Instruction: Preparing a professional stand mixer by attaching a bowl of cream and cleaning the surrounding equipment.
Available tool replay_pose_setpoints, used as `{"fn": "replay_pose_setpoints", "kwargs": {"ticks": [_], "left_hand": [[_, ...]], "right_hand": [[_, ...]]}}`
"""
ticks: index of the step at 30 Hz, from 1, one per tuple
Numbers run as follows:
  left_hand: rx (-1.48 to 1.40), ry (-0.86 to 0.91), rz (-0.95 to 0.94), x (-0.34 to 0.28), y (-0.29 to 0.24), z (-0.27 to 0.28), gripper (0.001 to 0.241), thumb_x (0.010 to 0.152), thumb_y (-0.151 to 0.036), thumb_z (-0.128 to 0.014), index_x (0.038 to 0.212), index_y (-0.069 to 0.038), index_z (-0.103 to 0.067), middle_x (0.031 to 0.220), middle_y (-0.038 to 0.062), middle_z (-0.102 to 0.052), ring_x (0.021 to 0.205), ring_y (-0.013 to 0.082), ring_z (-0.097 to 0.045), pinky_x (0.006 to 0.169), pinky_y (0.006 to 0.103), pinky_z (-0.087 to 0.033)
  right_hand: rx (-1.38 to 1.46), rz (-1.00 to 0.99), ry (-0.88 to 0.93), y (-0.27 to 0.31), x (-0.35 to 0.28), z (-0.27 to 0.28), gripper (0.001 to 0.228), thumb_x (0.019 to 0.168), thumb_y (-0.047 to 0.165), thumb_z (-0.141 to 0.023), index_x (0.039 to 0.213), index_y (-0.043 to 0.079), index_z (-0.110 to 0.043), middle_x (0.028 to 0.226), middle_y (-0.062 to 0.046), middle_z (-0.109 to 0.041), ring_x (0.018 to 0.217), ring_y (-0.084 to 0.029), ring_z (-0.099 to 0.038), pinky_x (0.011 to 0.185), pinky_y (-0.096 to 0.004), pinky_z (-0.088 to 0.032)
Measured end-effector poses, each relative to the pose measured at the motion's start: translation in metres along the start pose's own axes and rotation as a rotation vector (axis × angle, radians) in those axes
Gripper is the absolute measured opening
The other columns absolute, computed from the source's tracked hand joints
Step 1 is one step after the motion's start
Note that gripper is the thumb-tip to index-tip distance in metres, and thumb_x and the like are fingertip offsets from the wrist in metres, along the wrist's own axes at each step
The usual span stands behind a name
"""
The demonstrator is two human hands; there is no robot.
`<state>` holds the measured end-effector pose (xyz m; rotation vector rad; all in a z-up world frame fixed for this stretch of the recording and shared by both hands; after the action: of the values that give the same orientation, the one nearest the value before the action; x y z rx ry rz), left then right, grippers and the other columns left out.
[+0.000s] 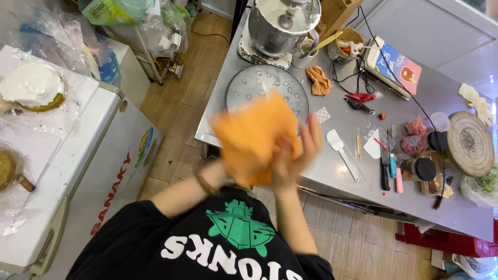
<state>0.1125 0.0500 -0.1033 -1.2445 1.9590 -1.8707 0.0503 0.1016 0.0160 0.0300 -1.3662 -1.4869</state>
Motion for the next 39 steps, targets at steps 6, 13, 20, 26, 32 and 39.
{"fn": "replay_pose_setpoints", "kwargs": {"ticks": [6, 13, 20, 26, 32, 39], "left_hand": [[0.217, -0.113, 0.014, 0.044, 0.017, -0.019, 0.064, 0.109, -0.024, -0.048, 0.163, -0.002, -0.022, 0.162, 0.015, -0.036, 0.148, 0.0304, -0.036, 0.124, 0.0378, -0.029], [0.566, -0.090, 0.248, 0.112, 0.066, -0.010, 0.055, 0.103, -0.029, -0.059, 0.148, -0.002, -0.042, 0.141, 0.016, -0.048, 0.127, 0.0274, -0.048, 0.106, 0.0346, -0.043], [0.661, 0.131, 0.306, 0.169, 0.015, -0.072, 0.062, 0.096, -0.038, -0.072, 0.142, -0.002, -0.050, 0.136, 0.015, -0.054, 0.121, 0.0309, -0.055, 0.101, 0.0398, -0.051], [0.839, 0.371, -0.288, 0.184, -0.015, -0.103, 0.079, 0.091, -0.053, -0.077, 0.154, -0.016, -0.048, 0.157, 0.020, -0.044, 0.141, 0.0415, -0.046, 0.107, 0.0528, -0.047], [0.058, 0.259, 0.624, 0.135, 0.178, -0.057, 0.077, 0.097, -0.059, -0.053, 0.160, -0.018, -0.037, 0.155, 0.006, -0.050, 0.138, 0.0195, -0.047, 0.108, 0.0399, -0.042], [-0.484, 0.108, 0.614, 0.129, 0.152, -0.048, 0.044, 0.106, -0.034, -0.063, 0.133, 0.001, -0.064, 0.119, 0.006, -0.067, 0.105, 0.0127, -0.063, 0.090, 0.0294, -0.051]], "right_hand": [[0.037, 0.021, 0.060, -0.021, -0.002, -0.019, 0.062, 0.110, 0.031, -0.051, 0.159, 0.000, -0.028, 0.170, -0.020, -0.024, 0.158, -0.033, -0.028, 0.128, -0.046, -0.028], [0.149, 0.047, 0.415, -0.030, 0.002, 0.007, 0.089, 0.097, 0.051, -0.064, 0.162, 0.006, -0.023, 0.166, -0.019, -0.021, 0.154, -0.034, -0.028, 0.125, -0.048, -0.029], [0.869, -0.634, 0.164, -0.175, -0.018, 0.073, 0.136, 0.077, 0.035, -0.095, 0.168, 0.029, 0.005, 0.148, -0.028, -0.042, 0.134, -0.041, -0.050, 0.116, -0.055, -0.045], [1.371, -0.632, 0.148, -0.229, 0.001, 0.120, 0.118, 0.079, 0.055, -0.085, 0.167, 0.017, -0.016, 0.167, -0.007, -0.033, 0.149, -0.031, -0.038, 0.116, -0.049, -0.035], [1.473, -0.705, 0.097, -0.241, 0.033, 0.158, 0.104, 0.080, 0.046, -0.084, 0.158, 0.006, -0.029, 0.160, -0.016, -0.038, 0.146, -0.037, -0.039, 0.120, -0.054, -0.035], [1.123, -0.670, 0.560, -0.310, 0.030, 0.201, 0.092, 0.069, 0.005, -0.082, 0.152, 0.001, -0.042, 0.150, -0.015, -0.052, 0.139, -0.034, -0.051, 0.116, -0.049, -0.042]]}}
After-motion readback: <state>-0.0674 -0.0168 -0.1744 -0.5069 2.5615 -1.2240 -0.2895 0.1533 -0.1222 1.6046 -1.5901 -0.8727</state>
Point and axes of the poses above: each hand's wrist, its own x-axis towards the middle knuckle, its own z-axis out of the back of the hand, y = z × x, the point moved 6 cm from there along x, towards the middle knuckle
